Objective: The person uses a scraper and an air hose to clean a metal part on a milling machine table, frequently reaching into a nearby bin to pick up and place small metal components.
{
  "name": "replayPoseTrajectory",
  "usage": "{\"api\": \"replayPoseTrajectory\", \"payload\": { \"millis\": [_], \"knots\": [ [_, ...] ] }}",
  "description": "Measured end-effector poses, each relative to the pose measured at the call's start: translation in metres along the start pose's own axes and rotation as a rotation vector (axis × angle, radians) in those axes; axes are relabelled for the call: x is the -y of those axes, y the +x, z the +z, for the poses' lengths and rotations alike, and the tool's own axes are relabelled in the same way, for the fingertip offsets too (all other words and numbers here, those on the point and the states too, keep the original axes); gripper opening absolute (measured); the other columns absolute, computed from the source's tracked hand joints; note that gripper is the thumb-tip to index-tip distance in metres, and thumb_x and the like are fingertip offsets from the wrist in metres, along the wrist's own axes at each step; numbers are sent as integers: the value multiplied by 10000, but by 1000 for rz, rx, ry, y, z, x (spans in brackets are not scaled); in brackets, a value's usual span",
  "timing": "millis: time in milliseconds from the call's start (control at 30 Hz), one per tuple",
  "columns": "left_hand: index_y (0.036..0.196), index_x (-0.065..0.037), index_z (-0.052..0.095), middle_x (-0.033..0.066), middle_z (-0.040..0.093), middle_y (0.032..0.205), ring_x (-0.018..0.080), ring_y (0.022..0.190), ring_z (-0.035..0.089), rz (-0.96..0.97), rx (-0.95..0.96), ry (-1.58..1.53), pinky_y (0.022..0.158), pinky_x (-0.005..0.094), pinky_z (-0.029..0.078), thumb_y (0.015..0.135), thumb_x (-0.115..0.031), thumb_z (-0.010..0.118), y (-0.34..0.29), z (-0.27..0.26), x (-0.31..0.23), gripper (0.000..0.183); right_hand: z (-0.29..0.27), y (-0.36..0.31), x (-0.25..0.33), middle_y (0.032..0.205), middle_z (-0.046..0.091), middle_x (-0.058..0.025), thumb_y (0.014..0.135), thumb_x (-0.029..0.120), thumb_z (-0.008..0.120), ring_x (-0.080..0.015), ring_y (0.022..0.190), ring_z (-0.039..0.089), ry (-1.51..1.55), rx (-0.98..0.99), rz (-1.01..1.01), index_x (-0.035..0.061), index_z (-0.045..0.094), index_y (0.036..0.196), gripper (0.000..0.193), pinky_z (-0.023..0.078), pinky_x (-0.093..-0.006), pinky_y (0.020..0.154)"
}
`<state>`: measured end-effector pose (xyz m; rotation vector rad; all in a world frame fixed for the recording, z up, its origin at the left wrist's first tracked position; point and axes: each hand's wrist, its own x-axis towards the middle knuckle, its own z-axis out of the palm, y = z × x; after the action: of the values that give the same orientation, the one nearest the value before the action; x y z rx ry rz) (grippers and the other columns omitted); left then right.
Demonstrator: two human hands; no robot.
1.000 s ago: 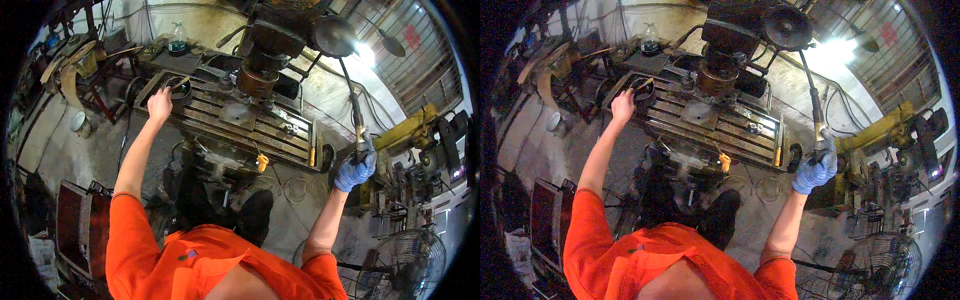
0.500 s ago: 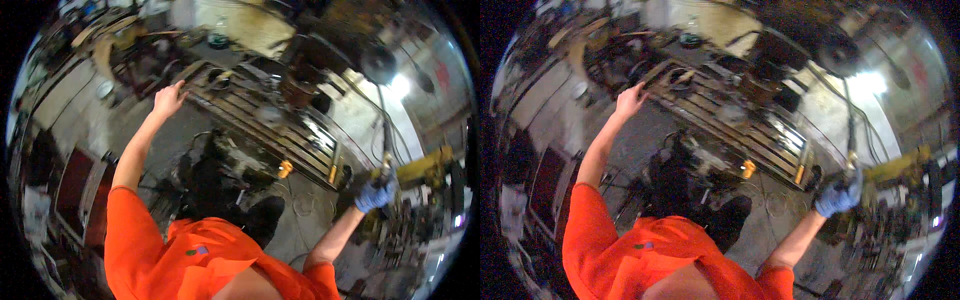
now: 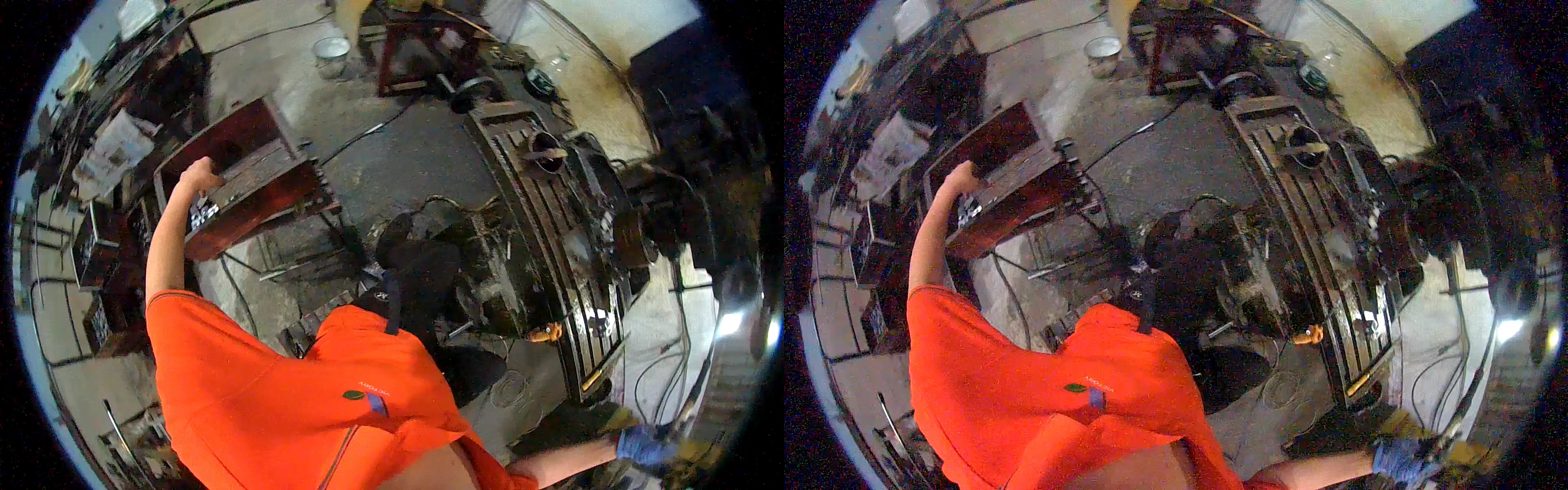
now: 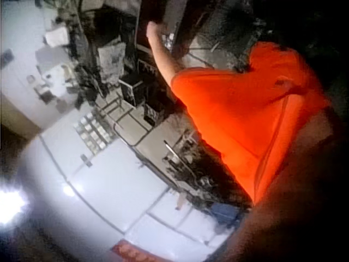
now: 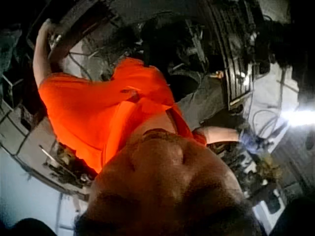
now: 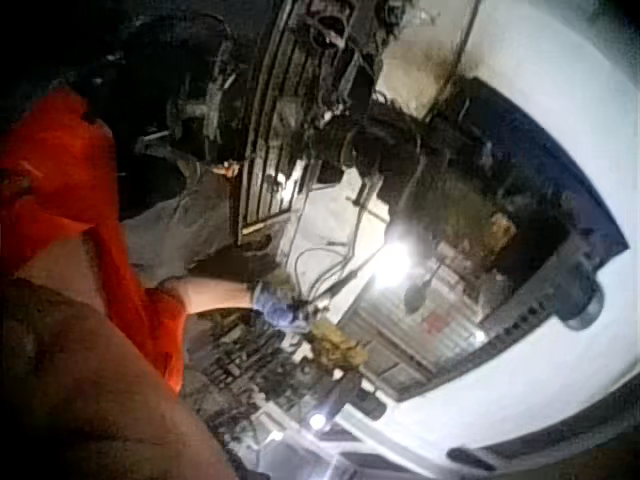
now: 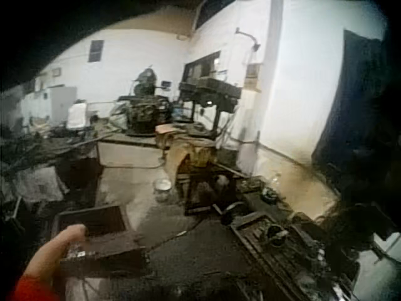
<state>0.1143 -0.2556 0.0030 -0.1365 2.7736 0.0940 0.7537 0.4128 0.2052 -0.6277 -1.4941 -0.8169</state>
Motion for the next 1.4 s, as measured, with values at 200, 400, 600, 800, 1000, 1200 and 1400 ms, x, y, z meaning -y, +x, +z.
{"api": "replayPoseTrajectory", "payload": {
  "millis": [200, 400, 600, 800, 1000, 1200, 1400],
  "knots": [
    [976, -46, 600, 187, 609, 991, 338, 912, 592, 241, -63, 15, 747, 439, 466, 688, -228, 600, 51, 101, 52, 341, 5, 33, 48, 776, 633, -74, 777, 254, 630, -236, 616, 593, -554, -64, -81, 11, 602, 928, 288, 477, -322, 528],
    [977, -54, 575, 213, 619, 819, 325, 782, 620, 205, 300, -4, 661, 439, 462, 735, -156, 510, 104, 129, 50, 270, 5, 58, 59, 868, 620, -100, 798, 60, 579, -207, 787, 580, 4, 2, 143, -8, 584, 927, 147, 472, -304, 697],
    [895, -26, 566, 145, 573, 701, 261, 615, 577, 257, 263, -40, 558, 401, 445, 772, -176, 511, 130, 145, 47, 201, 9, 93, 10, 892, 612, -172, 800, 17, 508, -272, 778, 564, 652, 45, 458, -16, 603, 907, 147, 469, -349, 710],
    [855, -44, 570, 72, 533, 656, 198, 548, 525, 264, 198, -147, 503, 340, 423, 804, -198, 523, 128, 123, 37, 169, 10, 139, -3, 954, 634, -139, 779, 18, 539, -252, 845, 609, -266, 50, -456, -6, 629, 960, 203, 479, -338, 761],
    [816, -61, 575, -2, 493, 610, 136, 481, 474, 212, 134, -772, 448, 279, 401, 836, -220, 536, 69, 72, 47, 165, -4, 92, 19, 1076, 581, -174, 856, 228, 432, -289, 976, 557, 167, 1, 40, -52, 538, 1097, 385, 417, -383, 880],
    [1190, -85, 519, 30, 527, 1084, 143, 906, 495, 254, 106, -1612, 803, 367, 455, 859, -291, 535, 9, 16, -33, 390, -11, -160, 46, 657, 522, -8, 791, 156, 592, -156, 614, 491, 502, 726, 562, 30, 600, 716, 147, 414, -298, 574],
    [977, -10, 514, 48, 556, 856, 131, 639, 546, 556, 169, -1655, 664, 278, 503, 831, -130, 551, 1, -29, -128, 193, 27, -370, 83, 941, 612, -11, 752, 370, 655, -137, 837, 544, 743, 1278, 1746, 122, 607, 1037, 381, 407, -303, 732]
  ]
}}
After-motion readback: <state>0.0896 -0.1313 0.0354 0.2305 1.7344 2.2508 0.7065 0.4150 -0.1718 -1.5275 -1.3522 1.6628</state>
